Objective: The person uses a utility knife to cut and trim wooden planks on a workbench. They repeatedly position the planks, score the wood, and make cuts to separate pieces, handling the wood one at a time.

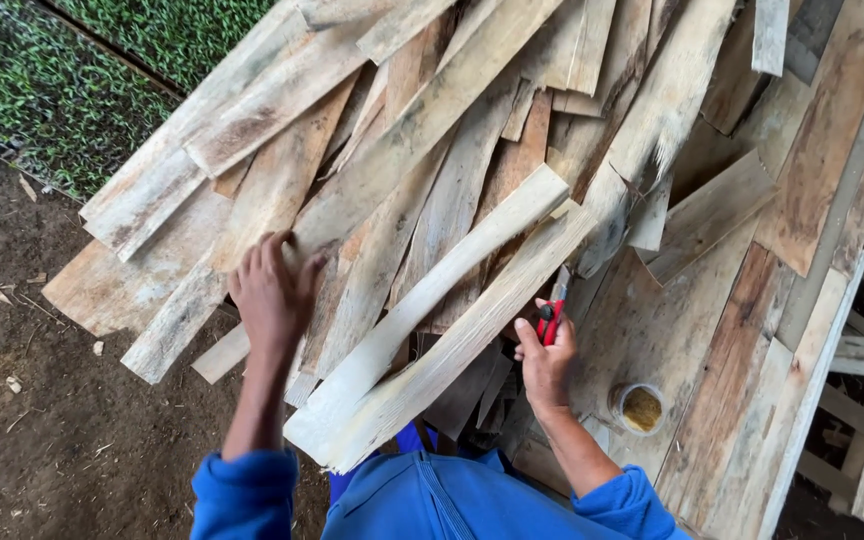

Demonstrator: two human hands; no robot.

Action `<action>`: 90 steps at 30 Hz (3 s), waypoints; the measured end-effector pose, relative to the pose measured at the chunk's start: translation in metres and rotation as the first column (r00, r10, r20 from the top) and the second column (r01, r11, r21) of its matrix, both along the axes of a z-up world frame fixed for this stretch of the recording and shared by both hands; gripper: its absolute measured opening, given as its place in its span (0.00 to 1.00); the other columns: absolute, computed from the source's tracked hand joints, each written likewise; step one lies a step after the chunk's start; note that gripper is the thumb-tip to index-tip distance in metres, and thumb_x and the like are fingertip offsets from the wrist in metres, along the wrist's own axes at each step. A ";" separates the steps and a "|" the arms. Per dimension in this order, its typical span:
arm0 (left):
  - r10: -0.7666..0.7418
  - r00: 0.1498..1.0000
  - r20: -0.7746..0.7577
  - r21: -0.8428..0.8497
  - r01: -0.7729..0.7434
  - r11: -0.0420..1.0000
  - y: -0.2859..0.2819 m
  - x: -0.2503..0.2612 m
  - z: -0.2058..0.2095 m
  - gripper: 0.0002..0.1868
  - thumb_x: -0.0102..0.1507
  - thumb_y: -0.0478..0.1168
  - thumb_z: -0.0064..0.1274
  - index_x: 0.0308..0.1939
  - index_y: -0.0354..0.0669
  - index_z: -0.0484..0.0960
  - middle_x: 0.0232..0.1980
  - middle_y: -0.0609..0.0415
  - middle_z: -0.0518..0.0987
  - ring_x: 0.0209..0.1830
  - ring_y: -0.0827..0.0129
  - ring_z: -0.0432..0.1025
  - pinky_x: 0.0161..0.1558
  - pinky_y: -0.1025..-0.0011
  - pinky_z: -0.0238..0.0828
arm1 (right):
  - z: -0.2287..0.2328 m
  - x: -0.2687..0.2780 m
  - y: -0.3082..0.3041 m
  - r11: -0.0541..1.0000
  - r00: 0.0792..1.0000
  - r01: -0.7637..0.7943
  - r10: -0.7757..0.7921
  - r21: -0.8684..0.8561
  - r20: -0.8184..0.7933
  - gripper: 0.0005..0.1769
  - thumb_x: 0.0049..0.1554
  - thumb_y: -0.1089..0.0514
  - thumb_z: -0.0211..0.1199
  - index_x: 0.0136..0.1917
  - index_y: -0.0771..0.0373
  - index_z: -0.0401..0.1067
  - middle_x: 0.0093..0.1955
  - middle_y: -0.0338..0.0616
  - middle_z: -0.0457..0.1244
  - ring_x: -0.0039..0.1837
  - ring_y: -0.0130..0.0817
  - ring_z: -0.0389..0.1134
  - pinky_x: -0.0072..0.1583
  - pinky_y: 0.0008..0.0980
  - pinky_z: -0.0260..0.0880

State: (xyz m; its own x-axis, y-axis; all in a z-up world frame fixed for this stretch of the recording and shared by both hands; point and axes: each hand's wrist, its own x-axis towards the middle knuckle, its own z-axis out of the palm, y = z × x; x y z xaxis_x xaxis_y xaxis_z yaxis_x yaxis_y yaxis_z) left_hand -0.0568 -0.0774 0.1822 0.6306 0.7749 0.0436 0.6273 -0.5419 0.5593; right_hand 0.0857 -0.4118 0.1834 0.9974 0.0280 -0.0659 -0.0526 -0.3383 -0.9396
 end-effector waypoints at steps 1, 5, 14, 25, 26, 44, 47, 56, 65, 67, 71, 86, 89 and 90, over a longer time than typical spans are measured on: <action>-0.007 1.000 -0.006 -0.006 0.007 1.000 -0.026 -0.007 0.015 0.30 0.67 0.60 0.56 0.68 0.50 0.72 0.65 0.45 0.76 0.68 0.46 0.68 0.65 0.46 0.58 | 0.006 -0.002 0.005 1.000 1.000 0.007 -0.007 -0.006 -0.006 0.21 0.56 0.64 0.69 0.63 0.67 0.74 0.50 0.48 0.58 0.30 0.32 0.65 0.31 0.29 0.76; -0.249 0.955 -0.160 0.095 0.266 0.959 -0.121 -0.027 0.052 0.55 0.48 0.70 0.67 0.73 0.51 0.70 0.76 0.39 0.66 0.77 0.35 0.54 0.71 0.30 0.39 | 0.031 -0.001 0.028 0.999 0.997 -0.019 0.017 -0.037 -0.072 0.22 0.55 0.61 0.70 0.62 0.64 0.75 0.29 0.47 0.61 0.25 0.34 0.66 0.29 0.33 0.73; -0.428 0.838 -0.339 -0.028 0.446 0.895 -0.147 -0.017 0.042 0.50 0.53 0.62 0.56 0.78 0.60 0.61 0.77 0.48 0.65 0.79 0.34 0.52 0.68 0.19 0.38 | 0.038 0.029 0.082 0.929 0.925 -0.366 0.370 0.057 -0.086 0.25 0.55 0.63 0.69 0.66 0.62 0.71 0.28 0.46 0.62 0.25 0.36 0.67 0.27 0.34 0.74; -0.273 0.876 -0.397 0.093 0.335 0.938 -0.156 0.002 0.052 0.39 0.59 0.46 0.45 0.78 0.57 0.65 0.74 0.51 0.72 0.79 0.41 0.53 0.72 0.24 0.32 | 0.034 0.036 0.016 0.985 0.983 -0.170 0.168 0.015 0.077 0.16 0.58 0.66 0.68 0.59 0.68 0.75 0.44 0.53 0.69 0.27 0.31 0.65 0.29 0.31 0.74; -0.288 0.854 -0.433 0.050 0.342 0.939 -0.163 0.006 0.049 0.41 0.59 0.41 0.44 0.80 0.57 0.61 0.76 0.49 0.69 0.80 0.41 0.52 0.72 0.24 0.31 | 0.031 0.034 0.013 0.989 0.988 -0.142 0.144 -0.037 0.059 0.12 0.57 0.65 0.69 0.54 0.67 0.76 0.40 0.52 0.69 0.27 0.33 0.67 0.28 0.32 0.74; -0.382 0.849 -0.366 0.011 0.414 0.910 -0.161 0.025 0.046 0.51 0.55 0.32 0.42 0.84 0.52 0.48 0.78 0.43 0.64 0.77 0.37 0.57 0.71 0.30 0.47 | 0.036 0.052 0.012 0.989 0.988 -0.104 0.090 -0.107 -0.128 0.07 0.54 0.61 0.72 0.42 0.64 0.76 0.22 0.51 0.63 0.25 0.36 0.69 0.30 0.33 0.77; -0.355 0.888 -0.293 -0.070 0.350 0.934 -0.150 0.022 0.060 0.46 0.61 0.34 0.41 0.84 0.55 0.47 0.79 0.43 0.63 0.78 0.37 0.55 0.73 0.32 0.46 | 0.044 0.051 0.022 0.997 0.988 -0.078 0.075 -0.017 -0.137 0.07 0.54 0.64 0.72 0.43 0.67 0.76 0.24 0.52 0.64 0.25 0.35 0.68 0.29 0.33 0.76; -0.255 0.965 -0.066 -0.156 0.242 0.958 -0.129 0.016 0.073 0.37 0.70 0.44 0.46 0.83 0.59 0.51 0.77 0.41 0.65 0.76 0.34 0.56 0.70 0.32 0.53 | 0.042 0.065 0.033 0.938 0.964 0.068 0.025 0.339 -0.264 0.17 0.48 0.68 0.77 0.47 0.68 0.71 0.27 0.43 0.60 0.23 0.27 0.61 0.26 0.32 0.71; -0.200 0.979 0.028 -0.183 0.202 0.962 -0.118 0.011 0.065 0.36 0.69 0.46 0.49 0.81 0.55 0.56 0.75 0.43 0.67 0.75 0.34 0.57 0.67 0.31 0.56 | 0.044 0.079 0.003 0.933 0.977 0.065 0.013 0.355 -0.213 0.17 0.47 0.68 0.74 0.50 0.67 0.75 0.25 0.40 0.58 0.23 0.25 0.58 0.26 0.30 0.64; -0.202 0.979 0.029 -0.180 0.204 0.962 -0.120 0.012 0.063 0.36 0.69 0.46 0.49 0.81 0.55 0.57 0.75 0.43 0.67 0.75 0.35 0.57 0.68 0.31 0.56 | 0.047 0.082 -0.004 0.933 0.981 0.066 0.004 0.355 -0.193 0.18 0.47 0.67 0.74 0.51 0.68 0.75 0.24 0.41 0.57 0.22 0.26 0.57 0.26 0.29 0.62; -0.172 0.981 0.086 -0.210 0.186 0.960 -0.120 0.013 0.071 0.36 0.69 0.45 0.50 0.81 0.56 0.57 0.75 0.42 0.67 0.76 0.33 0.56 0.68 0.31 0.54 | 0.047 0.080 -0.005 0.945 0.979 0.049 0.019 0.322 -0.203 0.17 0.46 0.66 0.74 0.49 0.65 0.74 0.25 0.40 0.57 0.23 0.26 0.56 0.26 0.31 0.62; -0.099 0.991 0.088 -0.255 0.119 0.960 -0.120 0.012 0.056 0.40 0.66 0.39 0.51 0.82 0.60 0.57 0.77 0.41 0.65 0.78 0.34 0.52 0.73 0.34 0.46 | 0.036 0.020 -0.039 0.969 0.909 -0.004 0.107 0.247 -0.403 0.14 0.44 0.65 0.74 0.39 0.62 0.70 0.27 0.42 0.59 0.22 0.26 0.58 0.26 0.30 0.63; -0.136 0.990 0.025 -0.207 0.138 0.968 -0.120 0.018 0.050 0.43 0.64 0.37 0.53 0.82 0.59 0.55 0.78 0.43 0.64 0.79 0.35 0.52 0.74 0.34 0.45 | 0.031 0.026 -0.041 0.970 0.920 -0.007 0.101 0.241 -0.378 0.14 0.46 0.63 0.77 0.39 0.62 0.71 0.27 0.43 0.60 0.21 0.26 0.58 0.25 0.29 0.63; -0.148 0.989 -0.017 -0.174 0.142 0.974 -0.120 0.019 0.050 0.43 0.63 0.37 0.53 0.82 0.58 0.55 0.78 0.43 0.64 0.78 0.36 0.53 0.74 0.35 0.45 | 0.030 0.027 -0.041 0.973 0.923 -0.025 0.111 0.230 -0.369 0.14 0.46 0.63 0.78 0.38 0.63 0.71 0.27 0.44 0.61 0.21 0.25 0.58 0.25 0.29 0.63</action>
State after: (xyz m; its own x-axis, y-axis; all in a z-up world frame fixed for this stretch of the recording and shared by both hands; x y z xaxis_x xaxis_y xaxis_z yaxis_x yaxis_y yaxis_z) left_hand -0.0378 -0.1975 0.2325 0.7358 0.6693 -0.1032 0.5670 -0.5255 0.6343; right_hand 0.1127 -0.4524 0.2131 0.8943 0.1516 -0.4211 -0.4015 -0.1439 -0.9045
